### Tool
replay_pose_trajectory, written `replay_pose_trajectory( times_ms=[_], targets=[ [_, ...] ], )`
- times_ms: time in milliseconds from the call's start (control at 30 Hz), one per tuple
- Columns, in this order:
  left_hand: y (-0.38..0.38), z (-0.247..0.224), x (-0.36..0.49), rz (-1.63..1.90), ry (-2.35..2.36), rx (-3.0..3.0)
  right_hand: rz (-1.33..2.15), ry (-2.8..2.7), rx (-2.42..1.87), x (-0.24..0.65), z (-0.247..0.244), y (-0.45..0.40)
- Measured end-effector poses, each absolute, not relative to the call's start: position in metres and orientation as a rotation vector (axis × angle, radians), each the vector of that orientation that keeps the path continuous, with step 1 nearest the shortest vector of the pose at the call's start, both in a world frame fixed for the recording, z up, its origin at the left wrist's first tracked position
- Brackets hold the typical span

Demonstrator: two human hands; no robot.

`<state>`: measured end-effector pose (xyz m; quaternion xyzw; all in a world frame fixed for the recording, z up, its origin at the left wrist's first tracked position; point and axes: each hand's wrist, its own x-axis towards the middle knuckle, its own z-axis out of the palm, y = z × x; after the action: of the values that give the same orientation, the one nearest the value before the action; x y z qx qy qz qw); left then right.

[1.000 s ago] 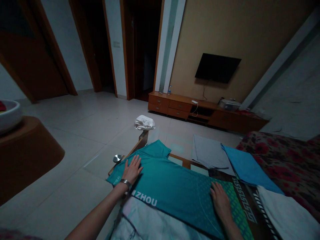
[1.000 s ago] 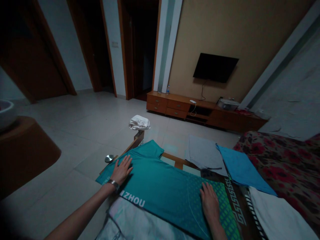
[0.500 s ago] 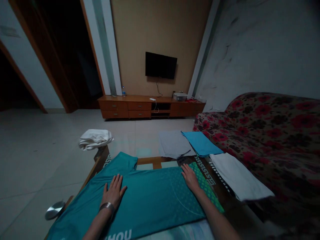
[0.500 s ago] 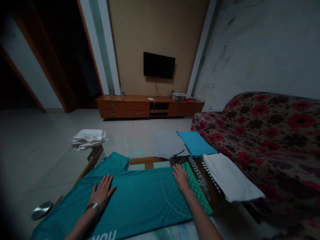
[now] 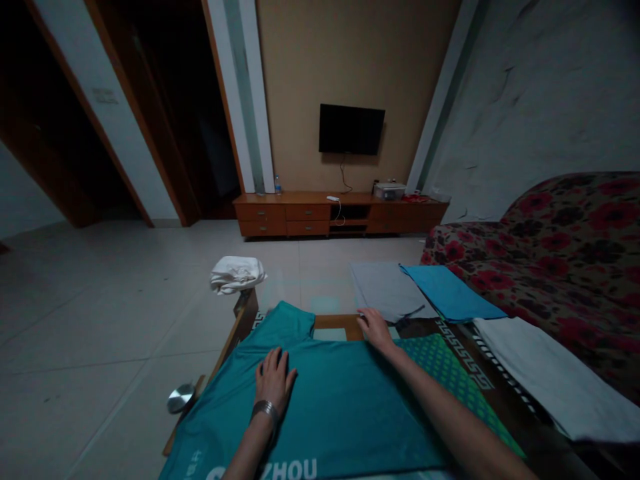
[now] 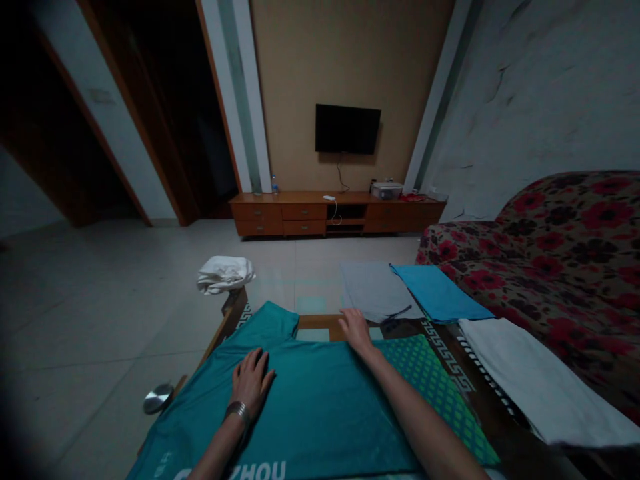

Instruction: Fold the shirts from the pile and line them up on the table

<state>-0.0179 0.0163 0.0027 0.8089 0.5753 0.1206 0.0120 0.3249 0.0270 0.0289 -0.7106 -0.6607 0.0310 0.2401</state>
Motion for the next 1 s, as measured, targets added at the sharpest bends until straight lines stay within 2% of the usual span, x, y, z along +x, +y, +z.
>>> replay_pose_trajectory(
  times_ms=[200,367,600,800,1000],
  targets=[
    [0.015,0.002,-0.024,0.404,1.733,2.512,0.390,-1.966,-1.972,0.173,0.048,0.154],
    [0.016,-0.002,-0.026,0.414,1.742,2.496,0.494,-1.904,-2.147,0.111,0.050,0.199],
    [0.015,0.000,-0.027,0.436,1.743,2.459,0.741,-1.895,-2.140,0.105,0.050,0.219],
    [0.013,-0.004,-0.027,0.479,1.741,2.463,0.865,-1.898,-1.844,0.112,0.065,0.209],
    [0.011,0.003,-0.027,0.425,1.706,2.456,0.962,-1.945,-1.421,0.116,0.107,0.166]
  ],
)
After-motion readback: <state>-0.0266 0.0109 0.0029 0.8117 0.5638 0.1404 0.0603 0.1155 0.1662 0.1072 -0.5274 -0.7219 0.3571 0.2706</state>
